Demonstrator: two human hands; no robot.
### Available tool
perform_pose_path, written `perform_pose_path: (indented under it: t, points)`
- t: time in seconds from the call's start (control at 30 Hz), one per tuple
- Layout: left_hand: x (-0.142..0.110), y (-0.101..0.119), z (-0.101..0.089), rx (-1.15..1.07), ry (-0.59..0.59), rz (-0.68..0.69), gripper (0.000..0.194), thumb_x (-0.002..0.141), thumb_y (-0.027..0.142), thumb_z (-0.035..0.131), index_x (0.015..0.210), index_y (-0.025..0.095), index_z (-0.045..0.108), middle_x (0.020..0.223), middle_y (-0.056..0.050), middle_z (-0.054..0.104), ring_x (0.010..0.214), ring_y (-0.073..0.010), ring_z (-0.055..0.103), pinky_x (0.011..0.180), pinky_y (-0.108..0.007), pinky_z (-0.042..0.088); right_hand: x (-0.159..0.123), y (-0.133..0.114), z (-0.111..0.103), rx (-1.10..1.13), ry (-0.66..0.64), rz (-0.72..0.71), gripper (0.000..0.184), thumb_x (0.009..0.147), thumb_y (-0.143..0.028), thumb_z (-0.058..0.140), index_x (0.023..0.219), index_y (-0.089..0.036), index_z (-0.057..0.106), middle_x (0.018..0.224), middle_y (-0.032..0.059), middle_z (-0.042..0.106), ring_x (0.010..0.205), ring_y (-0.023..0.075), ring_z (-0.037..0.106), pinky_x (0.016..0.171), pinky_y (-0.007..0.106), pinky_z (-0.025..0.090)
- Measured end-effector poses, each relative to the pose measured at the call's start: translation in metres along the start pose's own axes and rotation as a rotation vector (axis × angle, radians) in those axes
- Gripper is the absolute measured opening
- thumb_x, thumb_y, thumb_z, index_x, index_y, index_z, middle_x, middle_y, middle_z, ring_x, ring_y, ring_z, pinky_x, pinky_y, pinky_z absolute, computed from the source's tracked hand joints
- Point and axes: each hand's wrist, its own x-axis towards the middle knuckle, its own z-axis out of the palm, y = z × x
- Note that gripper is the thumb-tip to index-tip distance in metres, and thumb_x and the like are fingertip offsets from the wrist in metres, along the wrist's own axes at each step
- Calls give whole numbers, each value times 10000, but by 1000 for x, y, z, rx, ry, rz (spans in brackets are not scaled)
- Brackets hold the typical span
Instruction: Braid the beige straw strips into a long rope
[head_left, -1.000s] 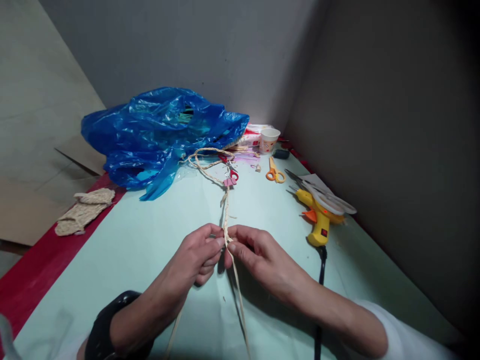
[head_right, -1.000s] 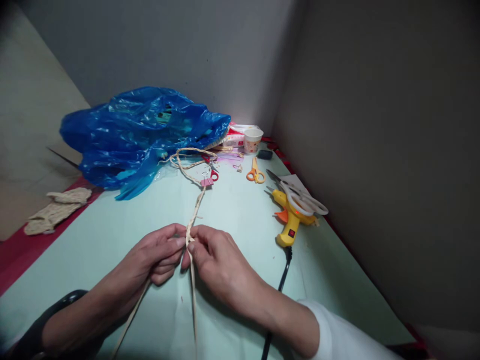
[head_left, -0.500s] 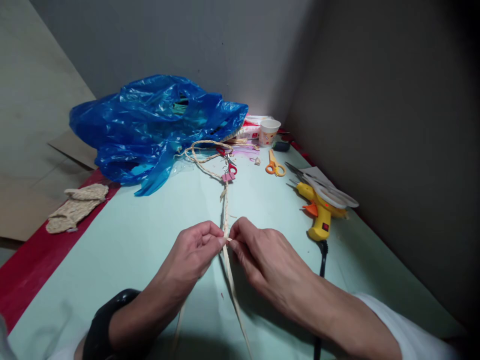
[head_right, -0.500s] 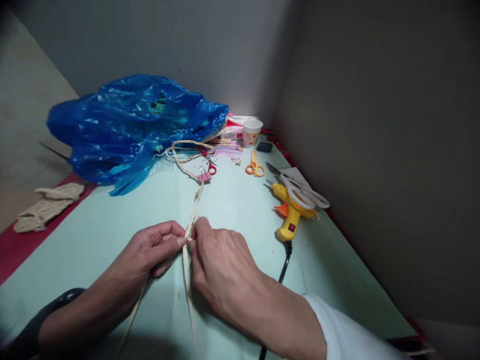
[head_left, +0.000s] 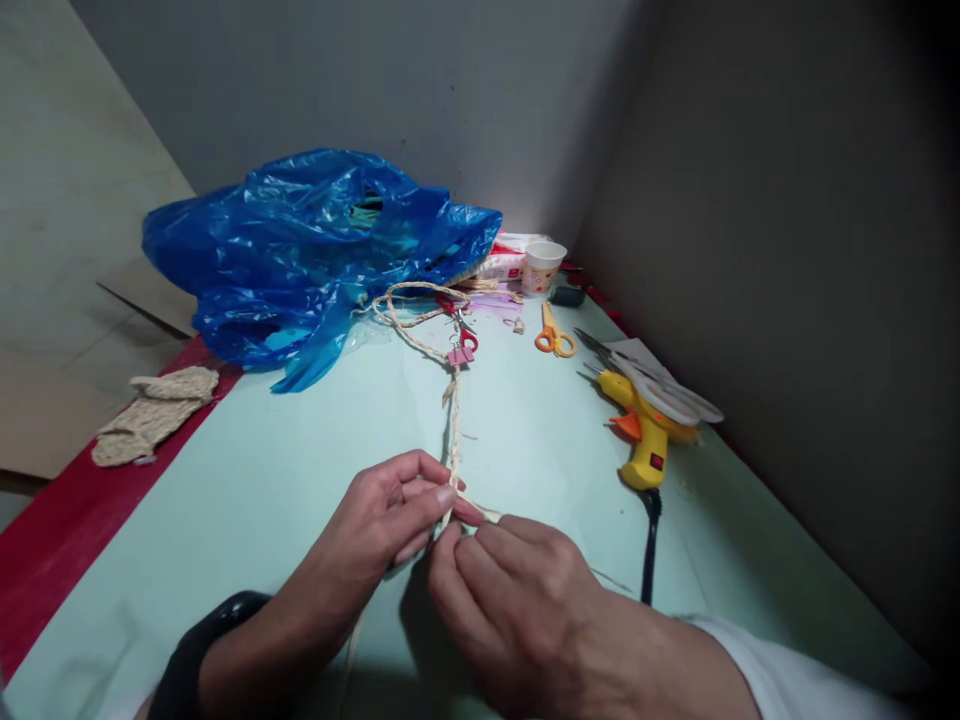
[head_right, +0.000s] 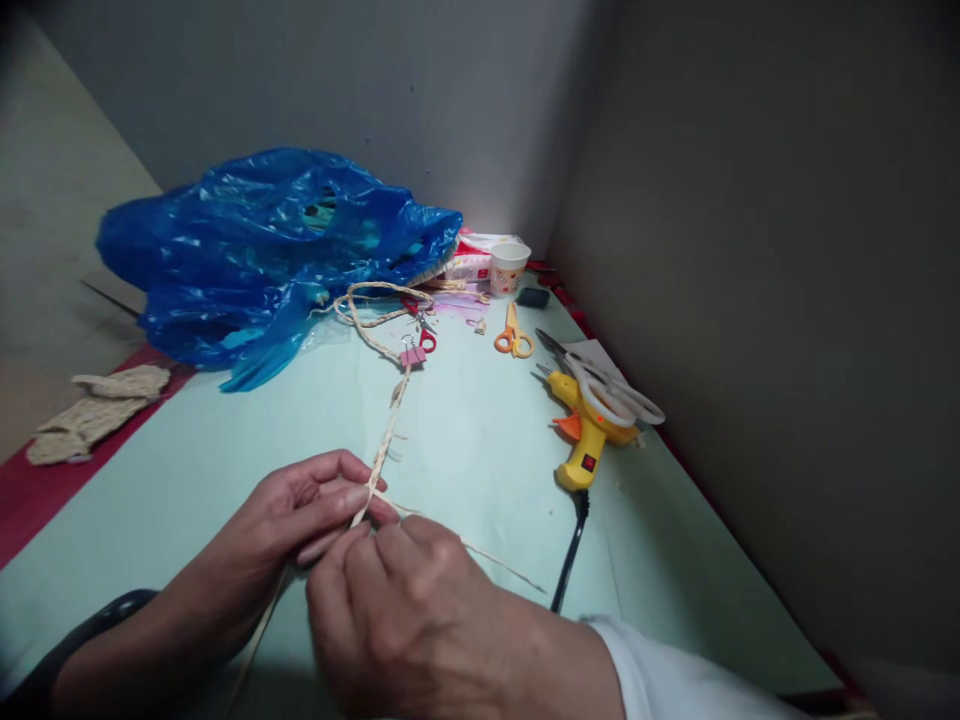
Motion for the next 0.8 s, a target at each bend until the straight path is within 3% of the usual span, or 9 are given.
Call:
perform_pose_path:
  t: [0.07,0.13,0.27,0.33,0.47,0.63,0.8]
  points:
    - [0,1,-1,-22,10,-10,207,762,320,680,819,171,547,676,9,634,492,-58,377,479,-198,244,2,2,-4,61,-14,-21,225,867,-89,416,914,-103,636,669,55,602,594,169,518,533,330,360]
    - [0,2,-2,-26,47,-1,200,748,302,686,812,166,554,635,27,607,456,-44,316,447,-199,172,7,8,-10,254,-26,89,184,885,-180,455,819,-140,622,657,39,599,577,153,508,523,317,342]
    - [-1,4,-3,-13,47,31,188,781,318,639,827,157,556,650,15,618,443,-38,207,445,-227,90,17,28,-19,595,19,664,187,927,-284,466,818,-174,571,713,7,612,626,118,527,590,253,382]
    - [-1,4,-4,-10,33,32,196,784,323,632,844,158,545,655,6,632,447,-41,200,445,-230,85,19,39,-19,660,-23,815,159,930,-278,464,859,-180,568,730,-7,611,634,111,525,590,235,378]
    - [-1,3,-6,-36,47,-36,212,741,327,646,793,155,534,627,5,638,422,-28,156,429,-226,54,21,63,-19,568,-177,794,171,910,-256,474,892,-170,620,755,4,633,661,126,528,608,243,353]
    - [-3,8,-2,-24,150,-113,130,680,243,621,662,161,522,538,28,594,393,-33,221,416,-211,69,46,112,-18,299,-262,792,241,895,-209,438,948,-140,663,811,63,676,726,151,567,672,258,360]
    - [-4,8,-10,23,182,-135,123,672,258,605,628,168,533,517,36,570,418,-62,294,440,-211,122,84,159,17,316,-349,827,330,867,-421,506,852,-143,684,750,81,671,689,173,579,607,253,369]
